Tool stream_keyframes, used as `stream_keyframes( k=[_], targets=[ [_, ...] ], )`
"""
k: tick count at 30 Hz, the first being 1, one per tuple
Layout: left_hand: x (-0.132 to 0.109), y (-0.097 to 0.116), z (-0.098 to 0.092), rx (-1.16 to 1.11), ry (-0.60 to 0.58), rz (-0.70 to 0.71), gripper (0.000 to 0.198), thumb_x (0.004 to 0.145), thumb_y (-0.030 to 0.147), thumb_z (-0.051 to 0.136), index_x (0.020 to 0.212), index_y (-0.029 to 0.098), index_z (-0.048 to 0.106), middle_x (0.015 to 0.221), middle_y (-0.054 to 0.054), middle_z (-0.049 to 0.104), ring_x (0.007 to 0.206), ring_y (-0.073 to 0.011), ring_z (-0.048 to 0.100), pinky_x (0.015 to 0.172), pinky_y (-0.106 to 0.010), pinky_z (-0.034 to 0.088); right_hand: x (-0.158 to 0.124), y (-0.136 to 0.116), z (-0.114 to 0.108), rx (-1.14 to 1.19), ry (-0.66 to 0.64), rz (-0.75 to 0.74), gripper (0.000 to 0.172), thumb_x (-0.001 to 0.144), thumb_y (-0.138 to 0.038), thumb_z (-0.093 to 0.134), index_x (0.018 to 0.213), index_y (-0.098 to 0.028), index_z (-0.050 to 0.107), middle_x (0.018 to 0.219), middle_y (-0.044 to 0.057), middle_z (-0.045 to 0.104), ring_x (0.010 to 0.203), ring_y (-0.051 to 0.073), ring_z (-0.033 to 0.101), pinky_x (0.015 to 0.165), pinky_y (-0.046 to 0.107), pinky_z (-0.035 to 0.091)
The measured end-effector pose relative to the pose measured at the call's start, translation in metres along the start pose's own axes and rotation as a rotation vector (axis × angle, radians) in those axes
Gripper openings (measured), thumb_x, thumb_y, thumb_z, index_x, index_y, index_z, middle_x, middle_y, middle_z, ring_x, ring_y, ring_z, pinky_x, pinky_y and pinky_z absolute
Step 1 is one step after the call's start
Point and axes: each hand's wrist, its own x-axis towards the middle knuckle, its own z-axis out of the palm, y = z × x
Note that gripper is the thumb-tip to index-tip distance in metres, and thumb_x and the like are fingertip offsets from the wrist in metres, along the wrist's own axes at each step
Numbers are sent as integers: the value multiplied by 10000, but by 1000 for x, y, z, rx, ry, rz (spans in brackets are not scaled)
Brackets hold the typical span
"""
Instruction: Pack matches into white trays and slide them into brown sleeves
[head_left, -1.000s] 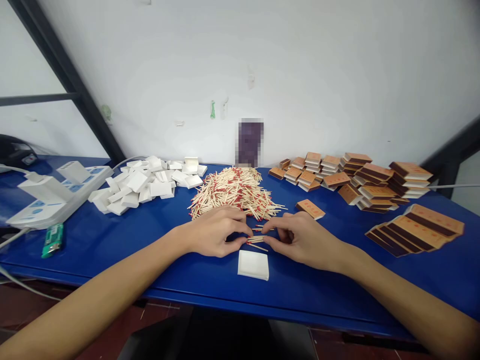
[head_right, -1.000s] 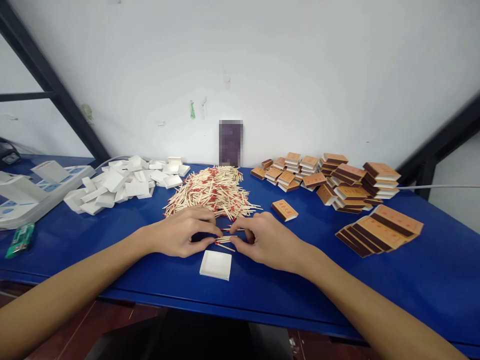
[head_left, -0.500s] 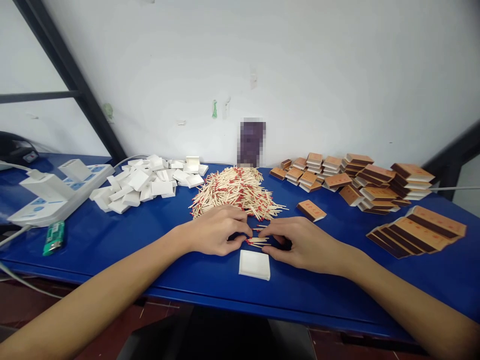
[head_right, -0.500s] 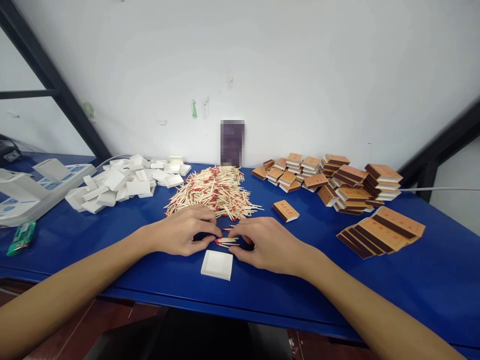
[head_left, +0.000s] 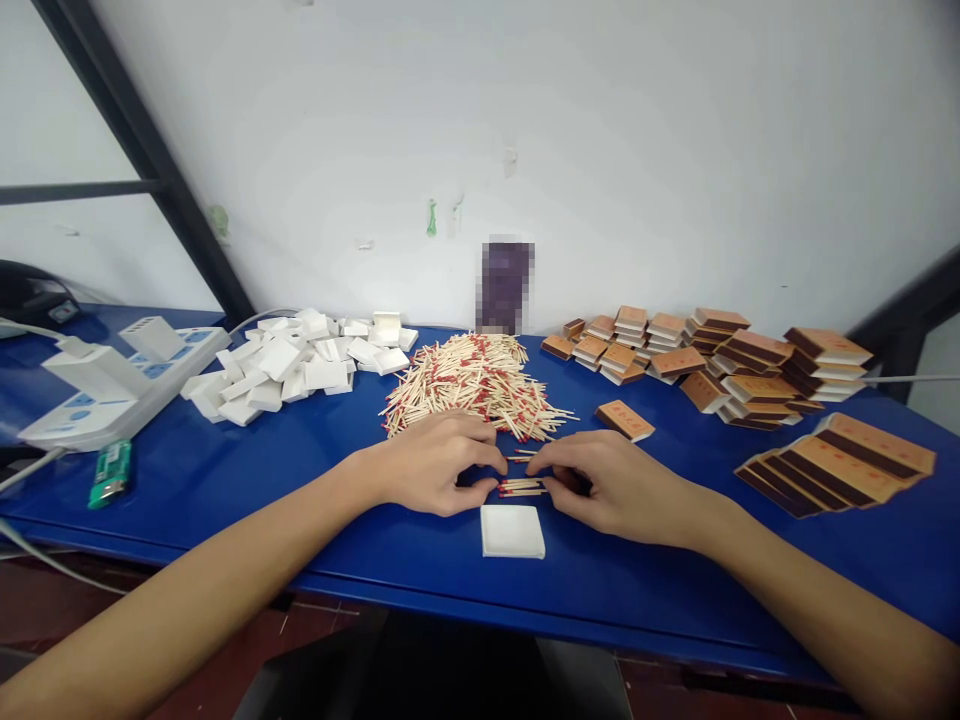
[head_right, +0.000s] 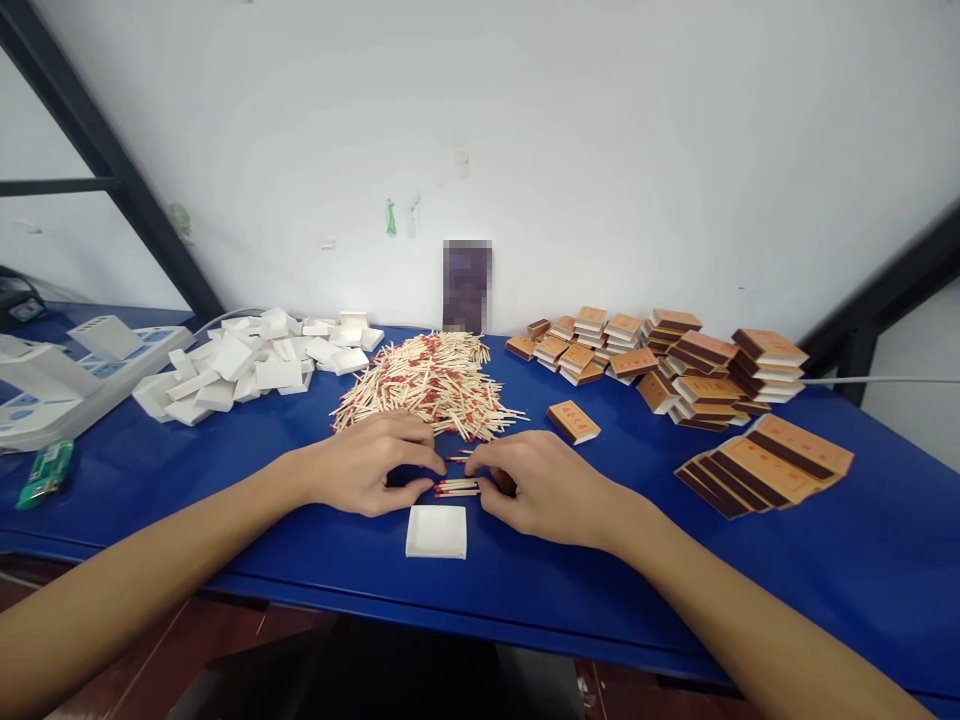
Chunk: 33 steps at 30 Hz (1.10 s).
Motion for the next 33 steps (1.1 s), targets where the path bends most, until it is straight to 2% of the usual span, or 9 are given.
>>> stream_keyframes(
  k=[5,10,14,17,22,25,29,33],
  targets=[
    [0,-1,0,-9,-9,-2,173,892,257,591,995,187,710,843,-36,635,795,-167,595,773,-304,459,1,-1,-2,-32,-23,2,207,801,-133,538,914,-204,697,614,-21,576,563,126,522,551,252,321],
    [0,-1,0,-2,-20,6,187,933,282,561,996,185,708,848,-39,636,807,-170,597,767,-300,448,2,-2,-1,-34,-27,14,176,821,-156,541,905,-204,688,610,-29,550,562,120,509,551,252,305],
    [0,-2,-1,14,-22,13,199,933,229,519,997,184,703,833,-42,628,800,-170,589,756,-294,444,0,-2,-2,-25,-35,9,161,856,-182,532,916,-203,680,630,-24,560,582,124,516,564,258,305],
    [0,-1,-2,9,-18,11,228,929,200,487,1007,177,700,833,-47,627,799,-173,587,761,-294,447,-1,-3,-3,-8,-38,8,153,899,-254,535,926,-205,678,611,-32,534,563,122,496,563,262,304],
    [0,0,-5,-31,-6,15,249,906,186,462,987,160,697,842,-53,633,805,-179,584,773,-308,441,1,-3,-1,31,-25,4,267,947,-429,524,967,-211,678,618,-35,527,565,116,490,570,257,317],
    [0,1,-7,-65,4,30,238,902,345,519,870,163,670,789,-41,616,753,-179,561,739,-317,423,3,-1,2,48,-34,-2,243,955,-379,513,936,-212,689,626,-30,537,565,110,484,567,249,315],
    [0,3,-4,-99,28,52,452,783,622,621,729,175,584,676,-10,574,653,-164,511,654,-305,378,4,2,4,54,-24,-1,196,937,-300,529,920,-207,701,640,-22,560,576,108,490,574,241,318],
    [0,8,1,-97,52,99,526,695,698,667,705,185,552,625,10,553,625,-154,497,641,-302,362,4,3,5,70,-26,7,190,930,-287,531,905,-203,700,630,-22,546,571,109,480,570,239,316]
  ],
)
